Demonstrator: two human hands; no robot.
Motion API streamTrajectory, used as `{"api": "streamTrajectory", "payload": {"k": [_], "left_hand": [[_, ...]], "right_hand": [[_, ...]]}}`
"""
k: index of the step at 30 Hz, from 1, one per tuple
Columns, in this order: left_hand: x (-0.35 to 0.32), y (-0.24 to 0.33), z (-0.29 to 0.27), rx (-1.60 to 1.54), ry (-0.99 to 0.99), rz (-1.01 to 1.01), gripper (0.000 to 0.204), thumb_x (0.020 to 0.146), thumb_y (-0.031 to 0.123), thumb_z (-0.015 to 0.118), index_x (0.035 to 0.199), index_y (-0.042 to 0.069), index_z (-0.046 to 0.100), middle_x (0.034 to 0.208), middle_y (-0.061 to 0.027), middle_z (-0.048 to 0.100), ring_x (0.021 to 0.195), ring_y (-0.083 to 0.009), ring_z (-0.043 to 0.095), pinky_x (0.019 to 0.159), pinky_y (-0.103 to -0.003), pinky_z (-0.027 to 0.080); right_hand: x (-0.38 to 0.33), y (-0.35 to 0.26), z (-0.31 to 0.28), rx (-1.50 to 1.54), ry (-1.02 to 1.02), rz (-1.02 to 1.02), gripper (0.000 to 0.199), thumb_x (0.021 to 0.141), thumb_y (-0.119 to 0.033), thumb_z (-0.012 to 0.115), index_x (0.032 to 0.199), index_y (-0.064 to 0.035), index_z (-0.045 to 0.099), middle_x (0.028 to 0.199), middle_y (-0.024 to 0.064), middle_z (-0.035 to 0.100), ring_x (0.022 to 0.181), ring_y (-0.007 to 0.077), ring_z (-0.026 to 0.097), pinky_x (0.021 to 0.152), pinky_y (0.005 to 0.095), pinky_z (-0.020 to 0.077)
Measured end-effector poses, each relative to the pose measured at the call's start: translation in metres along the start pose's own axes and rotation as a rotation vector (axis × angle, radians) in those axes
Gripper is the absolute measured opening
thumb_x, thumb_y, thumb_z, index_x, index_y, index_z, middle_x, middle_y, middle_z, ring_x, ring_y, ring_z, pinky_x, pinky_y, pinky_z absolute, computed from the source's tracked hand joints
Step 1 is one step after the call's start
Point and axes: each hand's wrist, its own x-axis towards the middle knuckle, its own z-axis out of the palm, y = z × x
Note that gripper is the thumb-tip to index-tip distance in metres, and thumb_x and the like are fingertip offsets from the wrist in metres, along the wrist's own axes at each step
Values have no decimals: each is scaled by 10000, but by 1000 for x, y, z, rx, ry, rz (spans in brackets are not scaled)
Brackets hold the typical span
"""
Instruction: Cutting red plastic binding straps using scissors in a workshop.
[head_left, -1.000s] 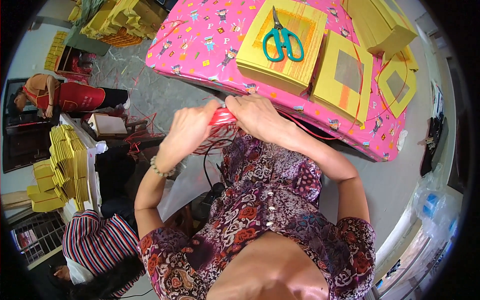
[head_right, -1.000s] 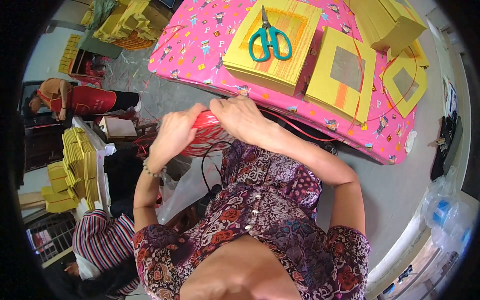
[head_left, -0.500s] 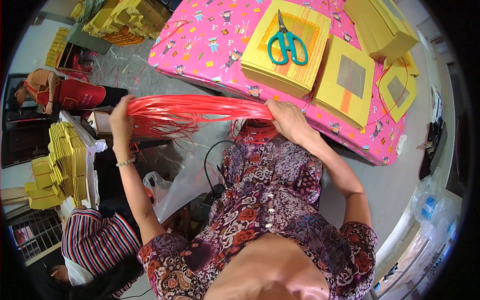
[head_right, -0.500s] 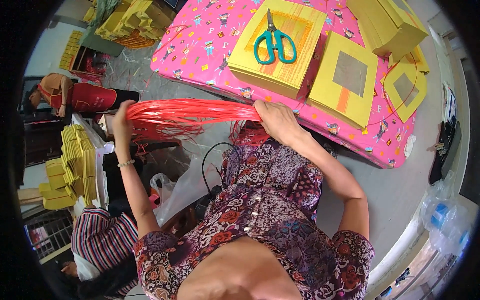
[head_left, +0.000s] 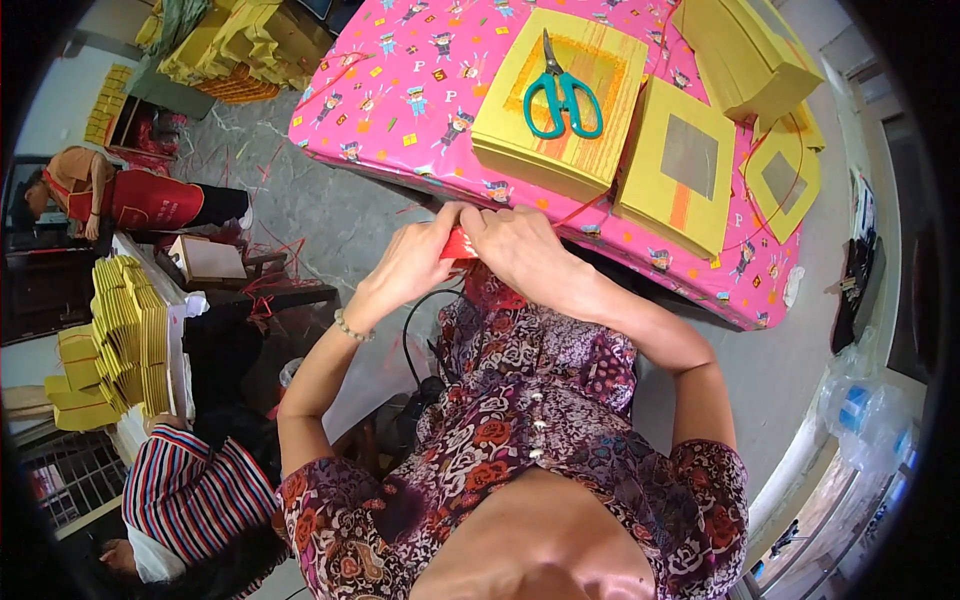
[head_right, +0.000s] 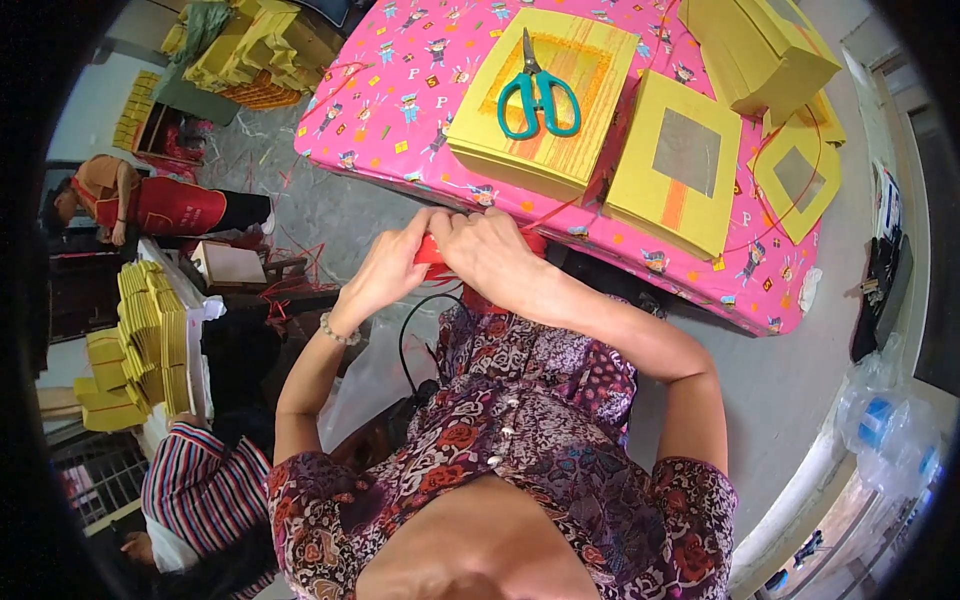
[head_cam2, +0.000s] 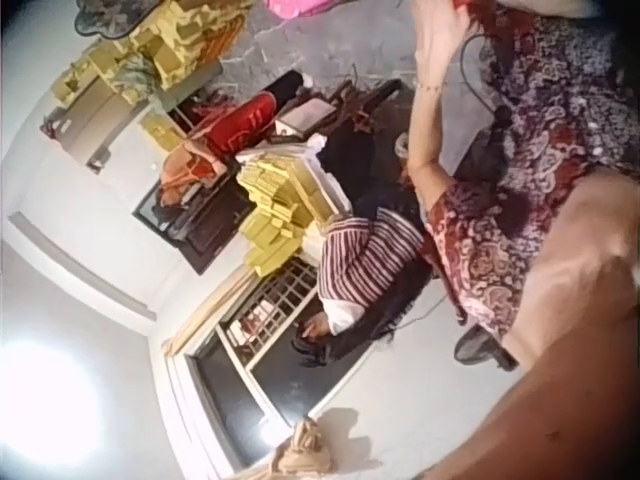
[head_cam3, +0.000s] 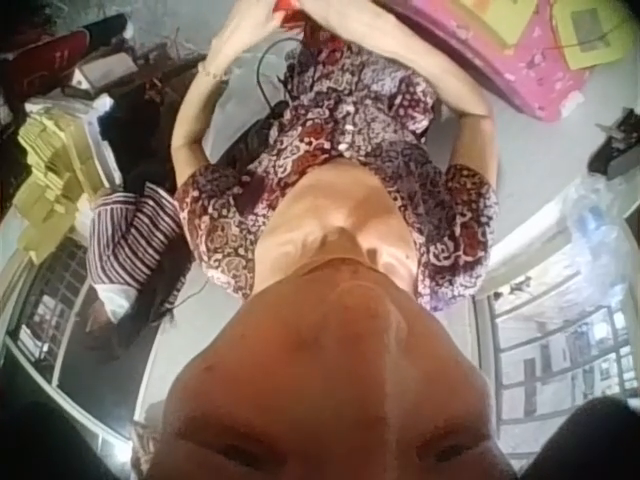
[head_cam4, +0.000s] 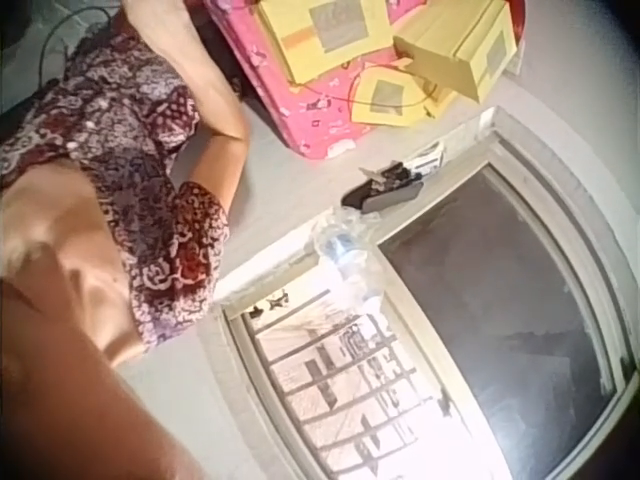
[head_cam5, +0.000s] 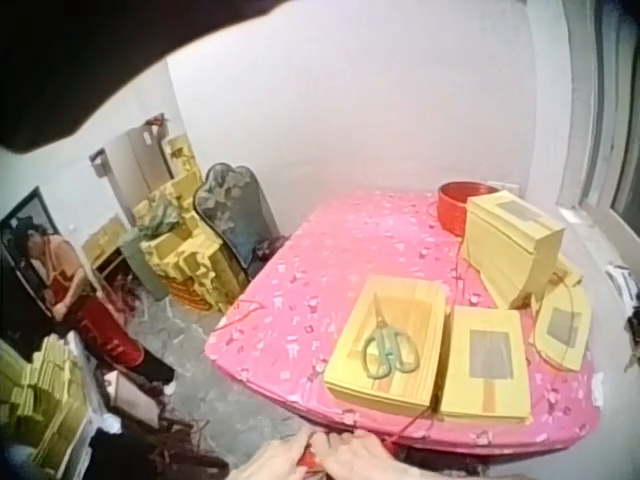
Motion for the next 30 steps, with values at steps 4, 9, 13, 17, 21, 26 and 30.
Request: {"api": "streamTrajectory", "payload": {"k": [4,9,13,17,21,26,30], "left_hand": [[-12,-24,-9,256,185,244,505,615,-35,604,1095,76,495,671,-137,591,687,-327,612,648,-423,472],[-30,-81,-25,290,340,291,486,567,-79,601,1021,80,538,715,-108,605,691,-299,604,651,-386,470],[-46,-118,-25,298,455,160,495,553,-105,589,1011,77,540,769,-100,618,714,-294,596,644,-377,465],[-54,-147,-9,301,476,80,496,568,-114,569,1023,79,538,814,-109,626,710,-311,584,650,-399,464],[-50,-151,21,268,436,56,478,583,-109,569,1021,79,539,783,-137,606,713,-322,584,649,-416,462],[-46,-150,42,159,467,110,426,598,-111,562,984,66,541,743,-141,605,689,-328,595,634,-401,466],[-47,-156,48,157,470,75,412,598,-119,554,968,63,542,762,-145,612,696,-331,597,626,-398,467]], "right_hand": [[-19,17,3,82,-38,54,146,747,-66,544,846,-21,446,704,141,573,661,322,595,580,421,452],[-47,34,-12,131,-11,96,160,724,-35,565,827,-25,444,723,154,558,717,350,567,667,434,437],[-58,45,-16,-24,-5,52,60,770,-59,490,809,-28,458,716,129,570,734,290,590,708,392,436],[-56,47,-29,-24,15,-11,65,758,-49,497,805,-22,461,712,124,569,727,288,588,712,389,435],[-54,43,-45,-71,-68,-4,72,750,-47,506,802,-22,463,700,122,565,723,287,591,700,385,437],[-64,32,-65,-80,-216,26,83,735,-47,518,798,-29,466,684,115,562,684,267,597,647,374,441],[-65,31,-82,-139,-235,0,81,735,-44,519,795,-33,466,678,101,563,664,252,596,615,354,439]]}}
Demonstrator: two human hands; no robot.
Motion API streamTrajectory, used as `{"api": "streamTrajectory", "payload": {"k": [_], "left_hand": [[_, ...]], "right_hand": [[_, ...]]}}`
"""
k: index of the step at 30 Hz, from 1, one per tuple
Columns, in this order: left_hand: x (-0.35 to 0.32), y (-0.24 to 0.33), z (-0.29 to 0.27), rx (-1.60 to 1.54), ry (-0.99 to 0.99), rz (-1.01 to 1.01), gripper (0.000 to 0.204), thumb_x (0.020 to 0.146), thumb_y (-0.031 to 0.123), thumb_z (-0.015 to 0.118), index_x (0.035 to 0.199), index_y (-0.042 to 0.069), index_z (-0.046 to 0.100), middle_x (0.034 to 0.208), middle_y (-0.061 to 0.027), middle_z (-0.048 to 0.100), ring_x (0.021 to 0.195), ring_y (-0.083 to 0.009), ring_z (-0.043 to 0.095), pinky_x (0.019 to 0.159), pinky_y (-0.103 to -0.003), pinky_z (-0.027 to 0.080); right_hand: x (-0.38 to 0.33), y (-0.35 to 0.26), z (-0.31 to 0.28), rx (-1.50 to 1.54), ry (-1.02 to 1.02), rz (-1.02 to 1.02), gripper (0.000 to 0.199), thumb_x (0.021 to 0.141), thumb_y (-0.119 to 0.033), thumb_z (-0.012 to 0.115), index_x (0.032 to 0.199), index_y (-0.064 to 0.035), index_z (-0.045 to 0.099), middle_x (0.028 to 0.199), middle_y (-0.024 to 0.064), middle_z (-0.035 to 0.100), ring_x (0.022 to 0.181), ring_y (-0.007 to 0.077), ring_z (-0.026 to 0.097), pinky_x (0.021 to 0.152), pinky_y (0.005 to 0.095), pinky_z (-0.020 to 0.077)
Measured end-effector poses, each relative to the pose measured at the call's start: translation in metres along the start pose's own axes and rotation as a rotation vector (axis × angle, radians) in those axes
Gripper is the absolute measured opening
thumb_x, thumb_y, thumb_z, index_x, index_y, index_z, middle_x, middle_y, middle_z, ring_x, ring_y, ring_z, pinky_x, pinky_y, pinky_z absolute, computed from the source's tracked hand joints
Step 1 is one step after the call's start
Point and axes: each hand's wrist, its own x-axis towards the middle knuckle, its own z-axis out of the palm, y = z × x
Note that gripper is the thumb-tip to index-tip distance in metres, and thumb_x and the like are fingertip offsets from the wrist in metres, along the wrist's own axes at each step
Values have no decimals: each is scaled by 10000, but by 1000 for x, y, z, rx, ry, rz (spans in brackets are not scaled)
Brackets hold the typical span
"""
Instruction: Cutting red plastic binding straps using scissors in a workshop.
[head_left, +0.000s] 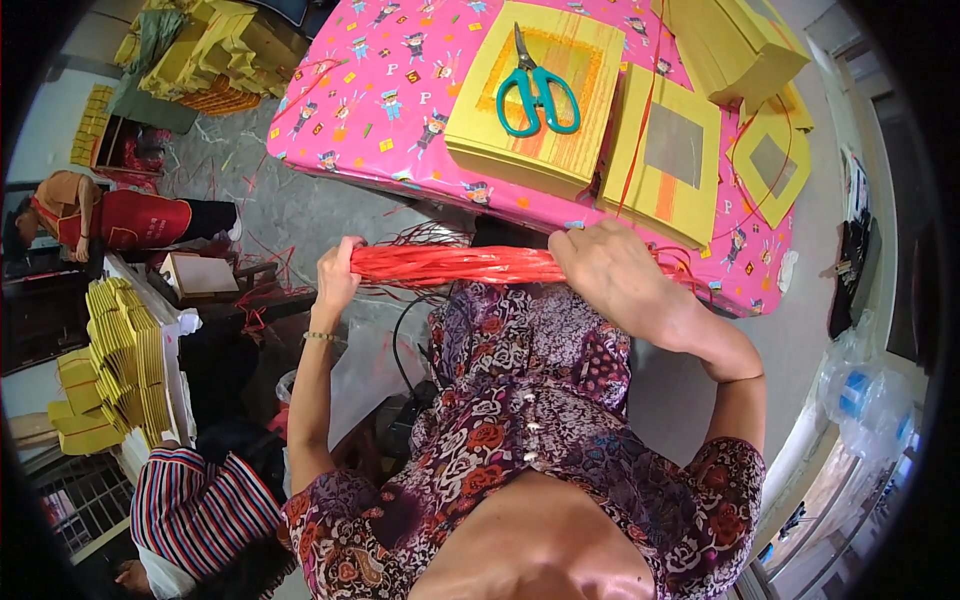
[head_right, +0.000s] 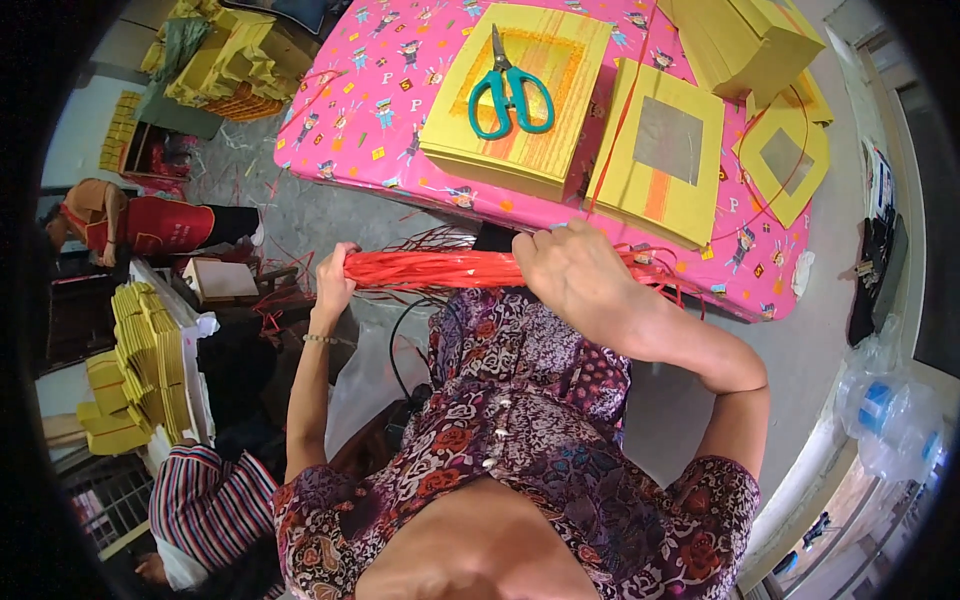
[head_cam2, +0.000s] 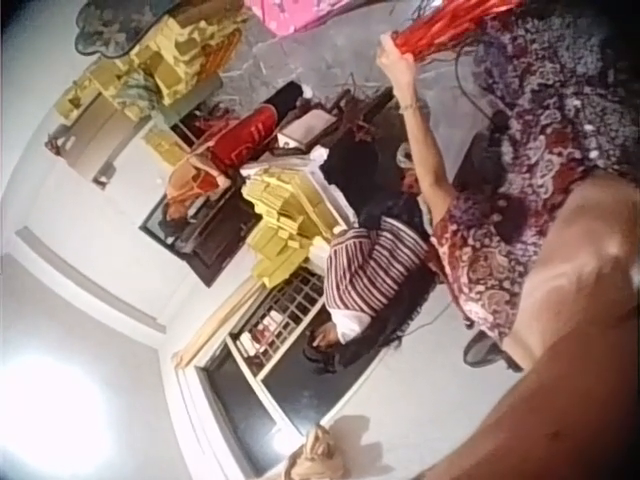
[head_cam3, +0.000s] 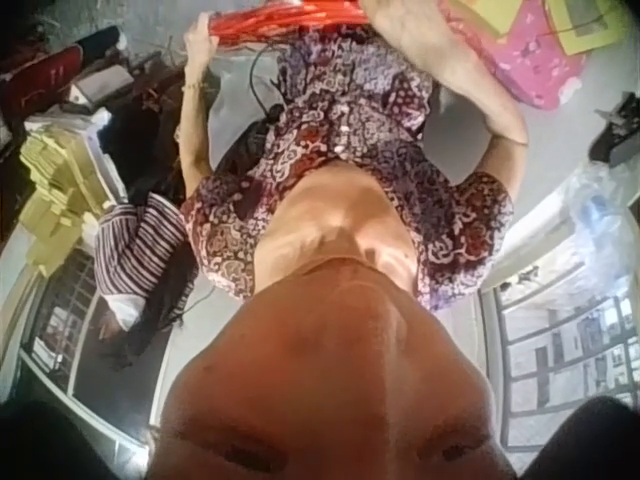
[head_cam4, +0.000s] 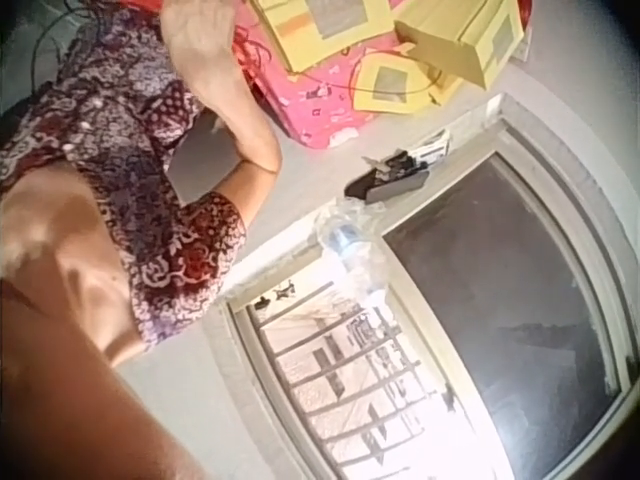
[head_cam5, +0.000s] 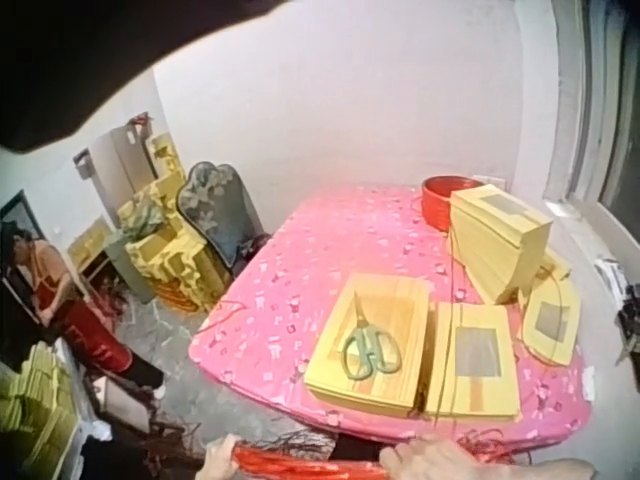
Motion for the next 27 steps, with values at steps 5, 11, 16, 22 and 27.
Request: {"api": "streamTrajectory", "payload": {"k": [5,11,16,22,27], "left_hand": [[4,5,9,28,-282,-39,355,646,-40,537,987,55,548,755,-160,614,699,-377,584,689,-435,458],[58,90,-23,-41,-618,167,1135,519,602,761,1398,75,275,1277,-163,474,1251,-339,373,1057,-507,199],[104,177,-38,-626,-658,307,1130,556,440,832,1403,20,214,1299,-213,444,1207,-346,428,1035,-416,307],[89,185,-17,-1136,-961,-9,752,710,177,765,1304,21,329,983,-103,577,842,-136,569,676,-251,458],[97,189,-25,-1091,-1446,-211,239,892,270,601,987,84,486,603,54,468,488,-21,391,412,-205,282]], "right_hand": [[7,-8,-5,-83,-187,15,76,749,-55,534,804,-40,484,665,61,566,649,191,606,567,308,426],[27,-15,5,-209,-302,-36,134,768,-108,564,857,-11,539,691,36,591,643,176,625,526,306,428],[37,-46,16,-201,-187,-97,157,724,-142,589,819,-26,545,679,45,576,616,176,596,510,301,432],[33,-40,10,-65,-135,-200,183,738,-172,599,805,-5,567,696,81,577,634,212,600,528,329,444],[32,-19,-3,152,-339,-143,296,780,-286,623,854,-1,603,769,128,653,721,258,658,619,396,502]]}}
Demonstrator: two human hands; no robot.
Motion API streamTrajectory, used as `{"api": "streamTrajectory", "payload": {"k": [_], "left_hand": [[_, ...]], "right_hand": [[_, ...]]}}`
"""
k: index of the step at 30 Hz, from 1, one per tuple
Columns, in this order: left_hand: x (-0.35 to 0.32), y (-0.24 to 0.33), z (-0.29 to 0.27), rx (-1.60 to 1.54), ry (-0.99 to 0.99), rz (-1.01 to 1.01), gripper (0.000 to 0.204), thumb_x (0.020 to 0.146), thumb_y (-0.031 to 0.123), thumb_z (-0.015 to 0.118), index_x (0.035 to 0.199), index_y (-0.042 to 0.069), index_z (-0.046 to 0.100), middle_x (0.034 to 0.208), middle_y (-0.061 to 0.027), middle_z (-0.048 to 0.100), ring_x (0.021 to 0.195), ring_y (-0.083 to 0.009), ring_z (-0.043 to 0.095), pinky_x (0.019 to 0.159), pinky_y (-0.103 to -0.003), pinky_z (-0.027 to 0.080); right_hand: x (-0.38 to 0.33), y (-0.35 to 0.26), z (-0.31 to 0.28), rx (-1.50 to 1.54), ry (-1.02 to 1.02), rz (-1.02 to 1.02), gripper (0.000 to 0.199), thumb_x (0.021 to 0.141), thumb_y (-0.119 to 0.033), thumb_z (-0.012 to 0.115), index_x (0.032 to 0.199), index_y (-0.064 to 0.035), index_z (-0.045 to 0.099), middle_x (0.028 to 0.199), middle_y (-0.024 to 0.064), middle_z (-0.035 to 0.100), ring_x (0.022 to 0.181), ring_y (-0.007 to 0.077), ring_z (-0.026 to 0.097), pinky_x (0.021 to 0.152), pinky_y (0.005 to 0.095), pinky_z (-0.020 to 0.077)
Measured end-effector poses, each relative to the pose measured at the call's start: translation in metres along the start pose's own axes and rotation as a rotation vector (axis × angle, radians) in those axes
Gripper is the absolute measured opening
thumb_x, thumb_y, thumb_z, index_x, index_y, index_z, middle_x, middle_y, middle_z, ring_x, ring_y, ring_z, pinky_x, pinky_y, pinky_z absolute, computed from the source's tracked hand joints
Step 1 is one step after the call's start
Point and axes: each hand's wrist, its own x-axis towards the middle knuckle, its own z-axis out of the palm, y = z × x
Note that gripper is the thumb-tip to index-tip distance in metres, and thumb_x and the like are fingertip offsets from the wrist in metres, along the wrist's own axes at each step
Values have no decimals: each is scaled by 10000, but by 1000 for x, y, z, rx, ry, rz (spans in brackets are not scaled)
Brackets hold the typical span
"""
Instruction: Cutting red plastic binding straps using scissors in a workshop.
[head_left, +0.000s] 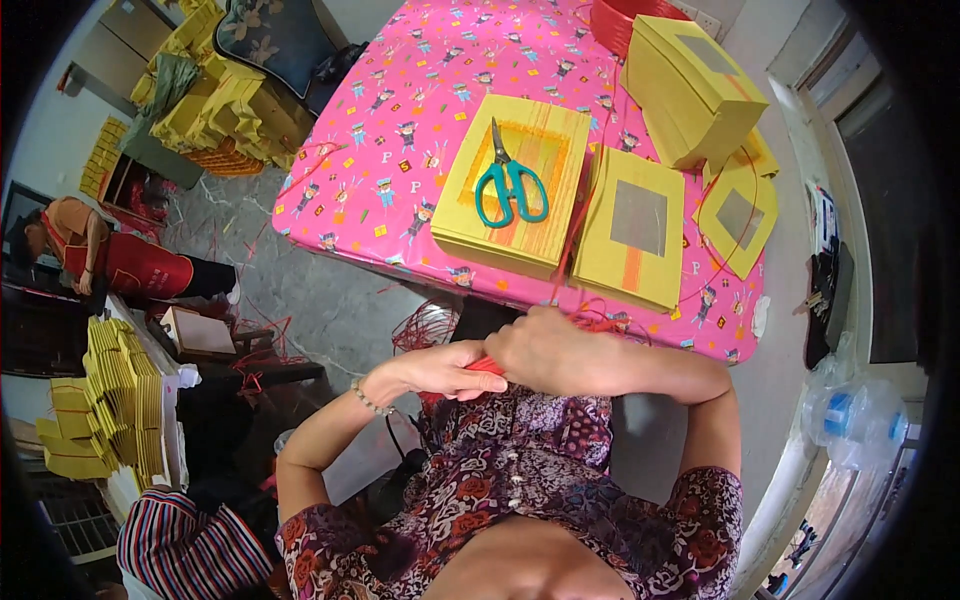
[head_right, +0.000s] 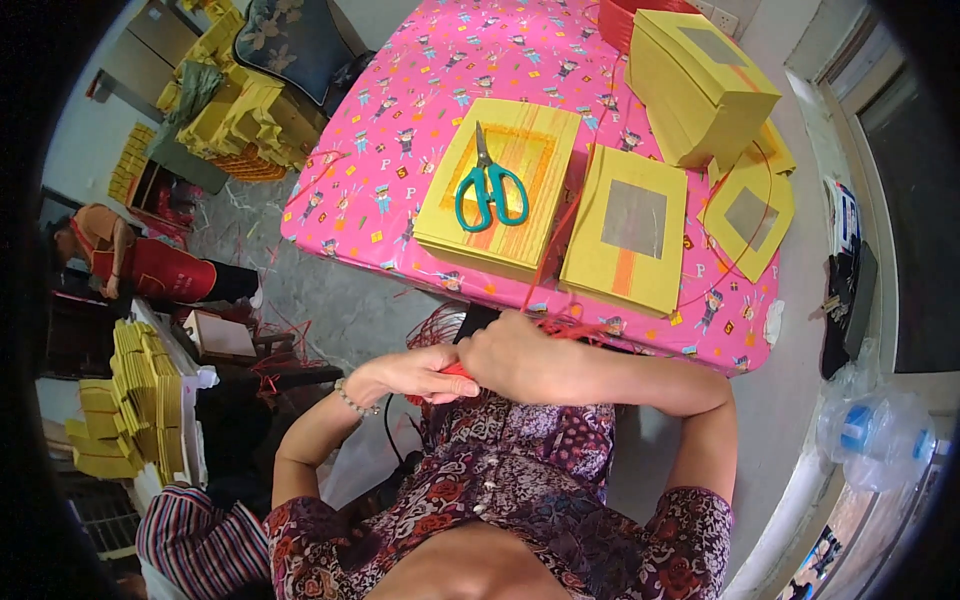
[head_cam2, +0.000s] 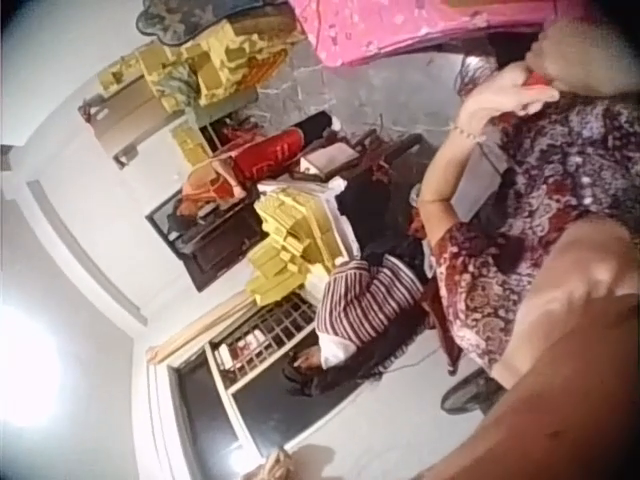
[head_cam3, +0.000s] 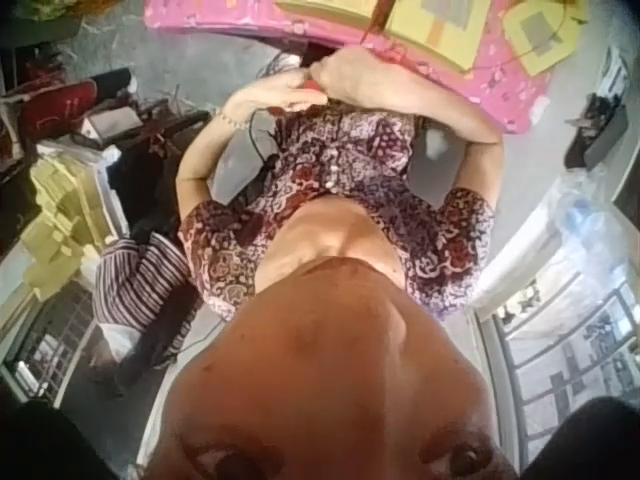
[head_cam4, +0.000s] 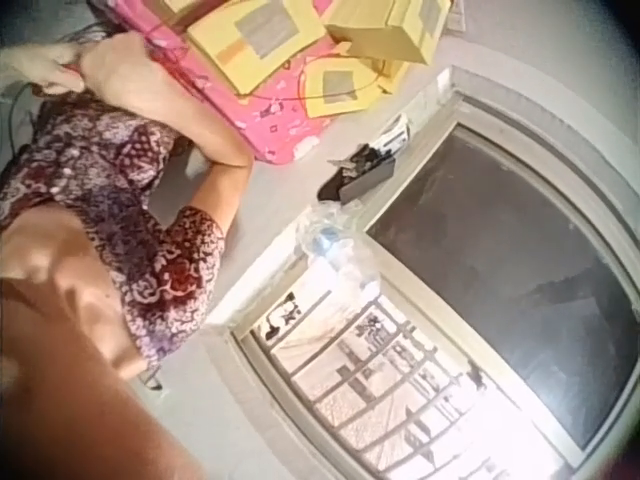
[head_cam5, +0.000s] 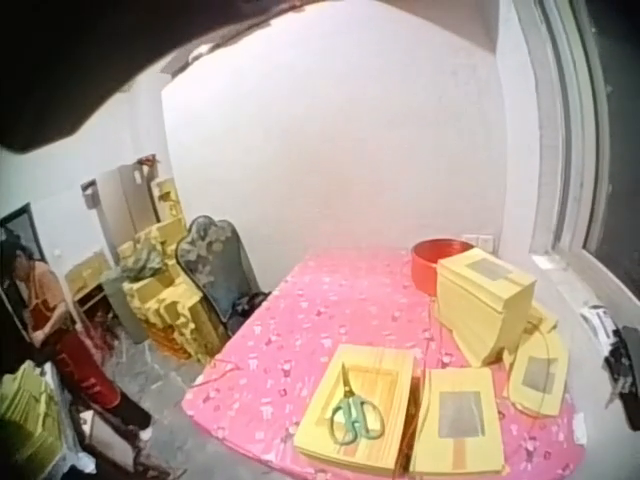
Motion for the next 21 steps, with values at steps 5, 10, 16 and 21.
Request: {"api": "streamTrajectory", "payload": {"k": [5,10,16,21], "left_hand": [[-32,11,7,28,219,115,295,963,316,457,947,67,616,548,86,329,473,-12,315,419,-210,241],[-53,17,5,-6,499,295,267,966,261,451,898,46,595,580,80,371,490,-19,320,441,-206,260],[-49,18,3,-5,821,472,253,966,245,450,896,43,587,581,79,376,501,-18,321,455,-205,267],[-42,7,-5,-73,949,652,248,968,231,447,918,32,586,563,77,383,483,-15,325,447,-203,264]], "right_hand": [[-24,45,-59,311,44,172,428,784,-441,628,893,-29,594,788,156,625,779,322,623,672,410,471],[-36,104,-61,404,476,257,365,891,-373,522,896,-13,581,756,150,579,718,270,594,658,361,452],[-26,105,-43,521,754,231,258,886,-260,573,886,-3,546,755,89,510,664,171,517,607,305,410],[-22,86,-52,801,586,161,260,894,-232,585,1049,-27,543,781,-48,495,611,14,364,530,197,321]]}}
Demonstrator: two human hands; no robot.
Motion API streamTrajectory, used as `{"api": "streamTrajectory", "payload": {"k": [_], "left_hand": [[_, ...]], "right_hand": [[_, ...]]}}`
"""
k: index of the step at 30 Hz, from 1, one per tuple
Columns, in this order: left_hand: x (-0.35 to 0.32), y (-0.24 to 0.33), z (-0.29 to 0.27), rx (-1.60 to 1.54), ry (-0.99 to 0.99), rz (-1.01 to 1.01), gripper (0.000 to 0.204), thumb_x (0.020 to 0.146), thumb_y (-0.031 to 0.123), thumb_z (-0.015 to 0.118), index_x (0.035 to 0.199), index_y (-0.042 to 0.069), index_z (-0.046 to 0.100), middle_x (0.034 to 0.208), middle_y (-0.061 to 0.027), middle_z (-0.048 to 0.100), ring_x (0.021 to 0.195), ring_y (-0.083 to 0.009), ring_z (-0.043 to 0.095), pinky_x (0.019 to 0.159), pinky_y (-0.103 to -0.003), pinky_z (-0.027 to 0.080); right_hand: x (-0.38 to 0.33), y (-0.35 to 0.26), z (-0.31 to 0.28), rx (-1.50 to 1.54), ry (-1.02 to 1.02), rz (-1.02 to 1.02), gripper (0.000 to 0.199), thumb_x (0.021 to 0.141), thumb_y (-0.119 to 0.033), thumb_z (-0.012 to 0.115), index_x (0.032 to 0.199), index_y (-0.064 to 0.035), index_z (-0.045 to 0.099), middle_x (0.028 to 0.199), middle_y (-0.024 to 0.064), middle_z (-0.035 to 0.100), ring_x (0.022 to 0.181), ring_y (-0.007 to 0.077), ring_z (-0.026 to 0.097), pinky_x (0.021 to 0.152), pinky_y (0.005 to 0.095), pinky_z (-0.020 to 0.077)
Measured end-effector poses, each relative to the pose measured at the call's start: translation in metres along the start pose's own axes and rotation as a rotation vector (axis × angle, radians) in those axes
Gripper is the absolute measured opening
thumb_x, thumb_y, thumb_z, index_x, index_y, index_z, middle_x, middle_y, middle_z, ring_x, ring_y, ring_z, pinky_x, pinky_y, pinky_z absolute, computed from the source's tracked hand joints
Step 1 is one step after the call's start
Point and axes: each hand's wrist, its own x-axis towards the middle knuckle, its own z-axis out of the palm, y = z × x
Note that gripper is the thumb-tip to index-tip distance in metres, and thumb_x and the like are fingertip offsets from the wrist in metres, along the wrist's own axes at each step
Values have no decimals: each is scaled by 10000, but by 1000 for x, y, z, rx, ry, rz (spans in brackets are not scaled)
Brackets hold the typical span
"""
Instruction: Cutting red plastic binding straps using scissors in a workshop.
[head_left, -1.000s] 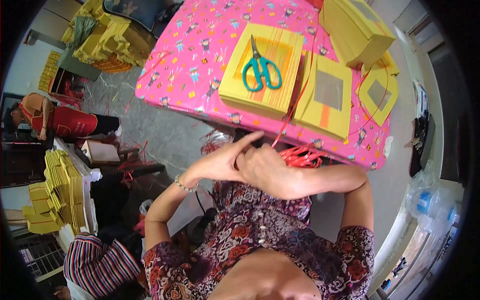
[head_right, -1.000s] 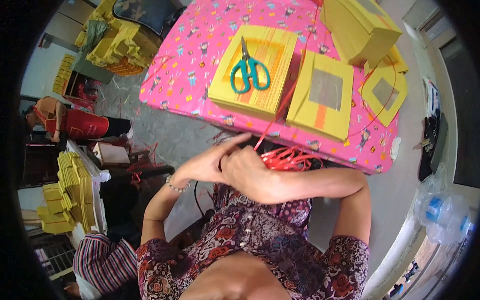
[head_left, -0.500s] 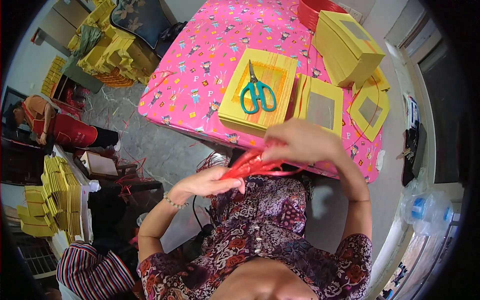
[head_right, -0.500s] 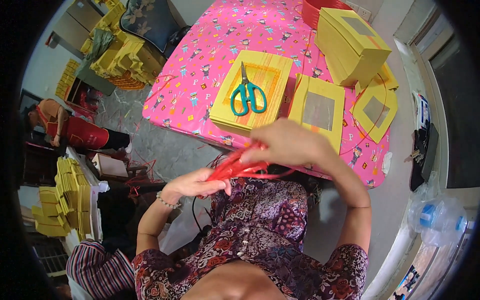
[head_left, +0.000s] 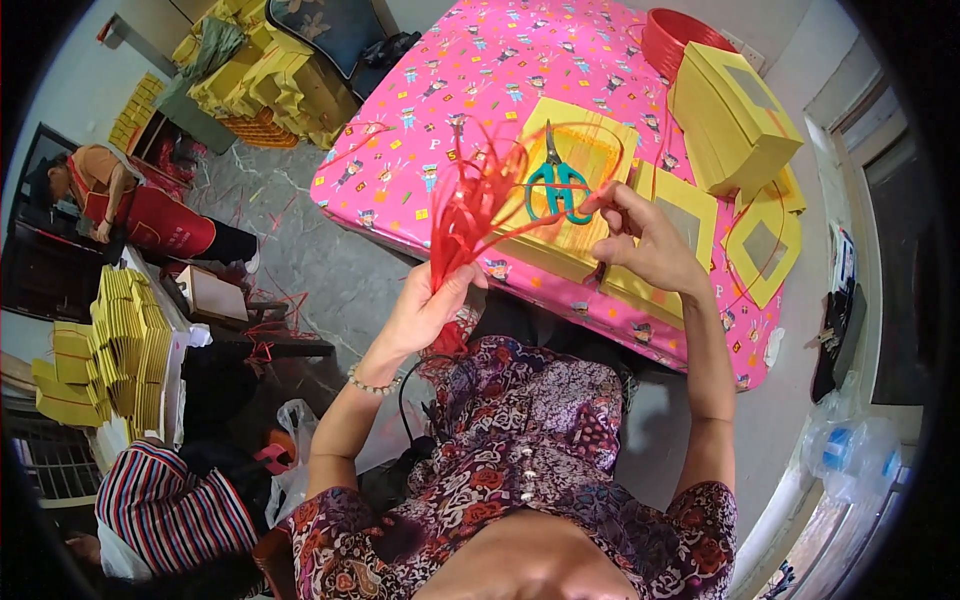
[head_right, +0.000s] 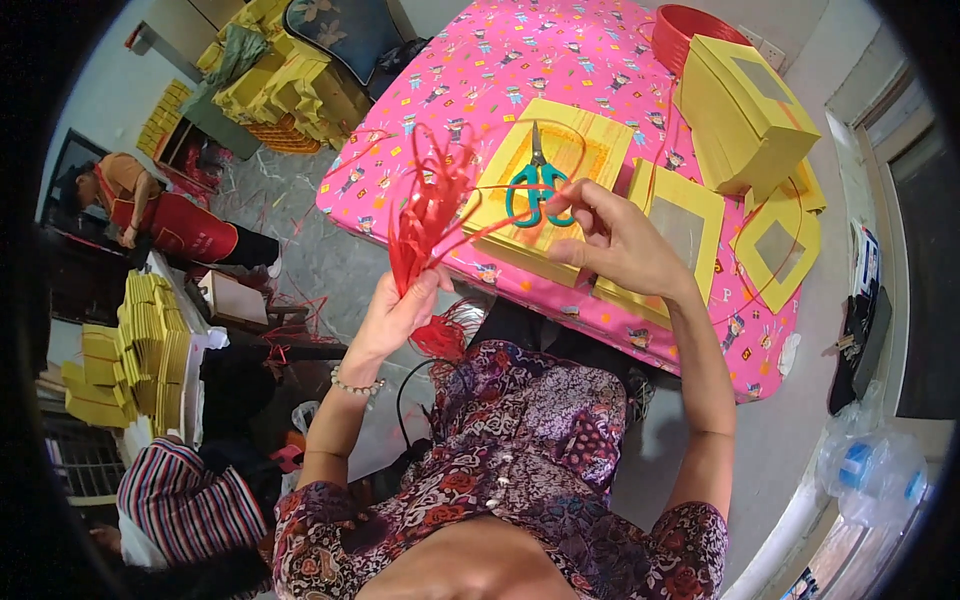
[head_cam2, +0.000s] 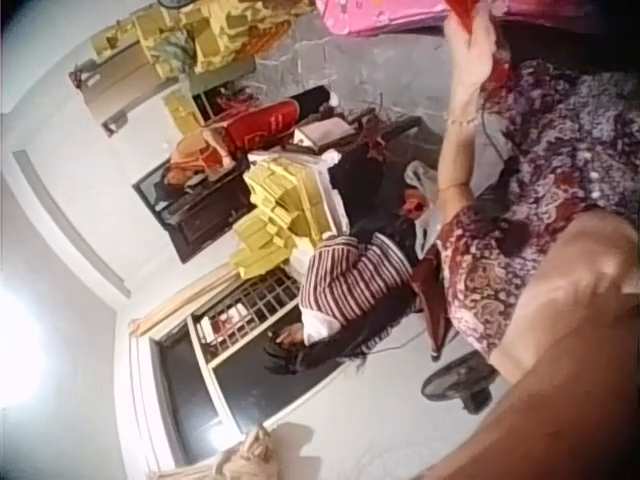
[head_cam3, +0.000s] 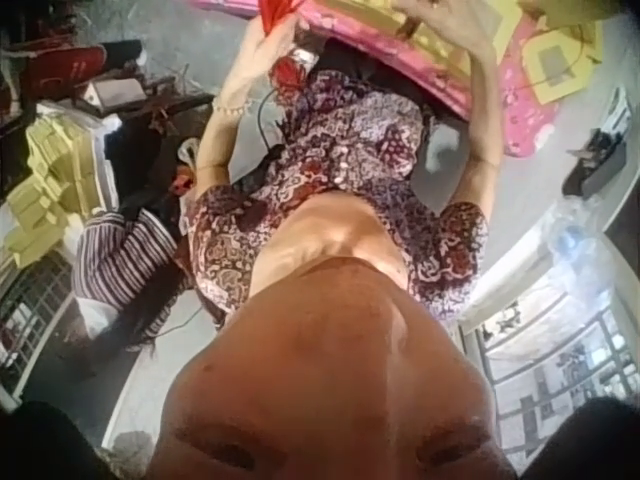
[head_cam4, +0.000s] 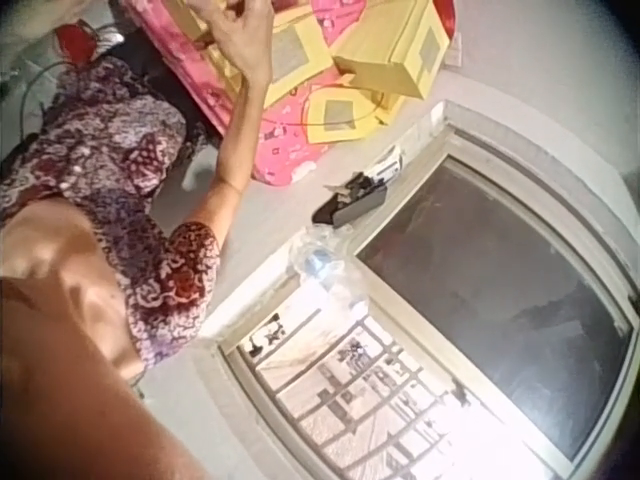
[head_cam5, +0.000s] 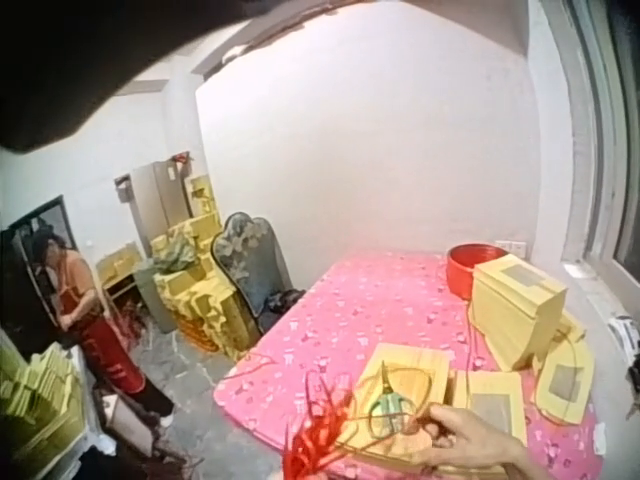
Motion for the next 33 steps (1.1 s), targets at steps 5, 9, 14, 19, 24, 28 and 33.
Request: {"api": "streamTrajectory", "payload": {"k": [5,9,14,19,24,28,33], "left_hand": [[7,-7,16,-79,69,23,240,966,218,449,938,25,589,560,78,385,475,-16,326,440,-199,259],[14,-23,38,40,155,9,143,942,157,496,916,26,550,584,70,403,512,-26,374,458,-206,312],[20,-35,51,35,68,99,111,947,141,480,928,36,512,648,47,444,541,-52,408,484,-222,347],[19,-32,59,-154,104,90,117,950,118,459,937,30,536,701,8,480,597,-50,426,511,-214,359],[10,-15,47,107,12,-82,186,958,151,449,901,8,552,797,-18,535,711,-97,489,658,-242,413],[12,0,43,-12,203,399,341,985,294,382,786,41,496,751,-60,540,735,-165,528,765,-329,433],[2,60,29,-578,116,316,373,987,378,318,739,107,383,556,35,306,482,-91,306,499,-258,323]], "right_hand": [[4,-4,25,457,155,71,232,953,-214,482,1075,-23,529,842,-26,521,657,23,438,581,197,392],[14,-16,74,850,301,61,215,965,-209,454,1068,-37,533,940,4,576,796,58,533,706,237,462],[24,-28,109,950,359,-14,220,968,-217,448,1021,-35,560,901,-1,564,843,68,521,751,231,454],[29,-28,115,976,397,-2,221,971,-220,438,1010,-42,563,860,-16,543,816,57,489,710,209,428],[28,-28,109,895,384,-4,203,967,-196,446,1025,-22,532,866,-2,516,826,57,479,745,216,418],[23,-25,120,599,485,-160,304,951,-212,473,1154,3,399,1016,75,457,951,120,469,795,252,423],[1,-22,150,86,-23,-335,625,814,-383,637,1195,42,382,1129,234,484,1087,390,470,938,425,367]]}}
